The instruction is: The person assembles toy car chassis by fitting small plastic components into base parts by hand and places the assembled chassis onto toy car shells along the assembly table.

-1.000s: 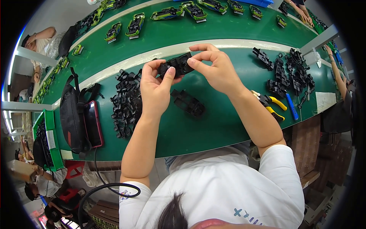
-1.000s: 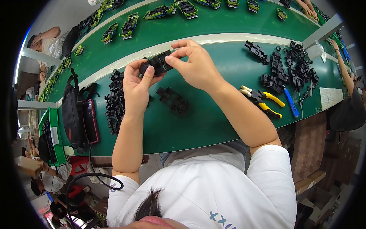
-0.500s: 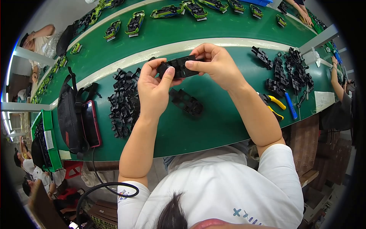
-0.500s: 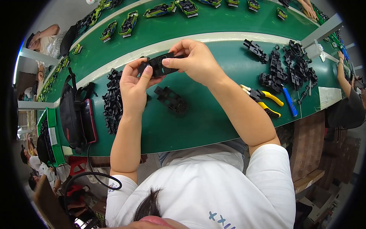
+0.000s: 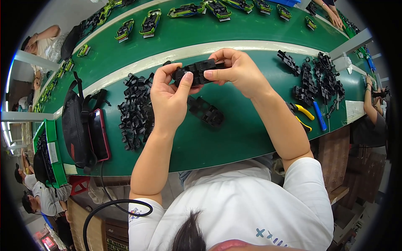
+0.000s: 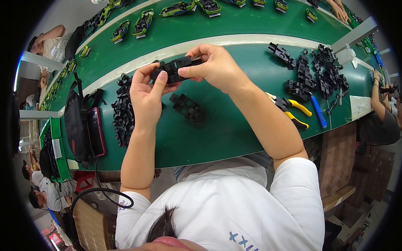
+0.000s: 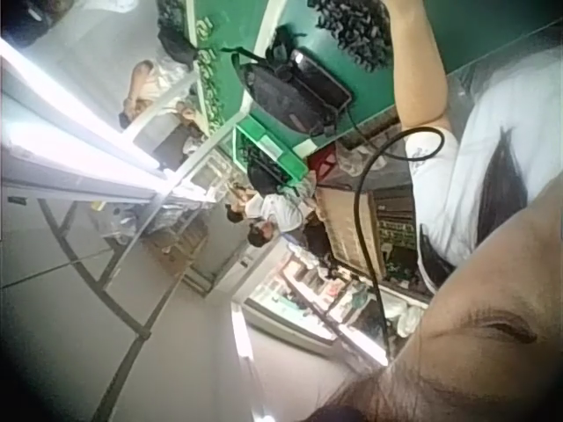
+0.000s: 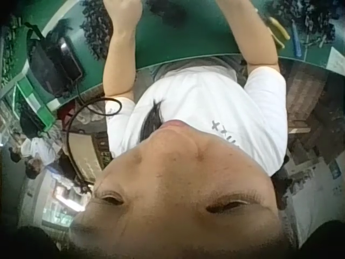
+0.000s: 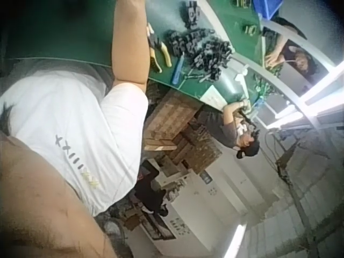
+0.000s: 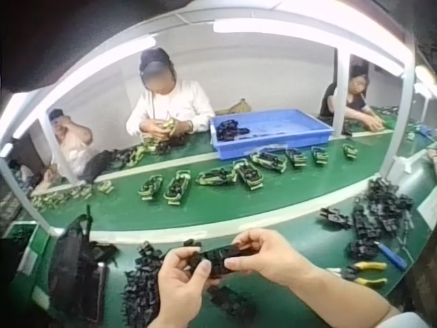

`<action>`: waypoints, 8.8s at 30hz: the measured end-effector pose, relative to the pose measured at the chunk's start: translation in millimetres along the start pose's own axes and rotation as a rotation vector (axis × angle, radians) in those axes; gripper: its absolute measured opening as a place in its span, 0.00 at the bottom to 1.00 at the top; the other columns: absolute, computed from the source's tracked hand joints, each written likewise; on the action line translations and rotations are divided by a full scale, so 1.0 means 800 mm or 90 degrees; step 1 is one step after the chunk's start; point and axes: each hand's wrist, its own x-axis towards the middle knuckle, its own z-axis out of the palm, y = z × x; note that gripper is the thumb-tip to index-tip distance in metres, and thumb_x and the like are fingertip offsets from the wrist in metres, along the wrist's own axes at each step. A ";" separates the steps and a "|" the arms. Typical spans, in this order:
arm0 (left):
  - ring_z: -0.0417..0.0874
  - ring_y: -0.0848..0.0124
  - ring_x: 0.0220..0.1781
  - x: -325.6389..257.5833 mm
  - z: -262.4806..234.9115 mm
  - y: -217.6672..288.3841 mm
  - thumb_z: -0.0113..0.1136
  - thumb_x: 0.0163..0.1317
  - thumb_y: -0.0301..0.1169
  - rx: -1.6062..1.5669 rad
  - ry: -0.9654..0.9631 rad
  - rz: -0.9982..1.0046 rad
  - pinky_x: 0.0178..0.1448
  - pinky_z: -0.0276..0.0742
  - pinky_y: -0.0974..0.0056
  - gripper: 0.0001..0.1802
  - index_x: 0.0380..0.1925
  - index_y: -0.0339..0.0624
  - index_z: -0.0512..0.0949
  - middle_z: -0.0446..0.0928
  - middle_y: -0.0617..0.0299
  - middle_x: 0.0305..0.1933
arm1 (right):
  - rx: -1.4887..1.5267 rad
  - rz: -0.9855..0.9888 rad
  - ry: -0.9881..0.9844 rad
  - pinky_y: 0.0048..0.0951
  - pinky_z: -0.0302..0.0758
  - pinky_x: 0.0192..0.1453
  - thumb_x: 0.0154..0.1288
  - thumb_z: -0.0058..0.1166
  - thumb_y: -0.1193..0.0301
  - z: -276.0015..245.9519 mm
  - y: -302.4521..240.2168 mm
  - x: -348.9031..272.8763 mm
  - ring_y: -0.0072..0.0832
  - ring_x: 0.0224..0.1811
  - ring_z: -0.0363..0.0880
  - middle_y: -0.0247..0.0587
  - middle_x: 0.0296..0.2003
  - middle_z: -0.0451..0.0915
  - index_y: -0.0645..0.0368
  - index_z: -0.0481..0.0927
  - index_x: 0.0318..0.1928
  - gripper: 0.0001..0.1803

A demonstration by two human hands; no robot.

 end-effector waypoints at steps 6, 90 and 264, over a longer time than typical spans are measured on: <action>0.82 0.64 0.37 0.003 -0.001 -0.001 0.55 0.61 0.23 -0.014 0.012 -0.038 0.37 0.85 0.67 0.14 0.44 0.28 0.65 0.71 0.52 0.41 | -0.009 -0.004 0.004 0.18 0.69 0.30 0.50 0.67 0.70 0.001 0.002 0.002 0.17 0.26 0.72 0.34 0.28 0.77 0.61 0.75 0.37 0.17; 0.66 0.57 0.60 -0.023 -0.012 0.012 0.72 0.38 0.31 0.818 -0.512 0.060 0.62 0.65 0.57 0.32 0.48 0.41 0.74 0.67 0.54 0.57 | -0.629 -0.217 -0.004 0.28 0.75 0.39 0.52 0.63 0.71 0.008 0.032 0.067 0.32 0.34 0.79 0.44 0.30 0.80 0.64 0.79 0.37 0.13; 0.62 0.82 0.21 0.000 -0.001 -0.058 0.52 0.64 0.23 0.495 -0.096 0.287 0.25 0.59 0.76 0.05 0.37 0.33 0.75 0.78 0.57 0.36 | -0.140 0.911 0.575 0.59 0.52 0.65 0.57 0.45 0.44 -0.406 0.591 -0.251 0.46 0.71 0.44 0.43 0.69 0.51 0.53 0.64 0.64 0.38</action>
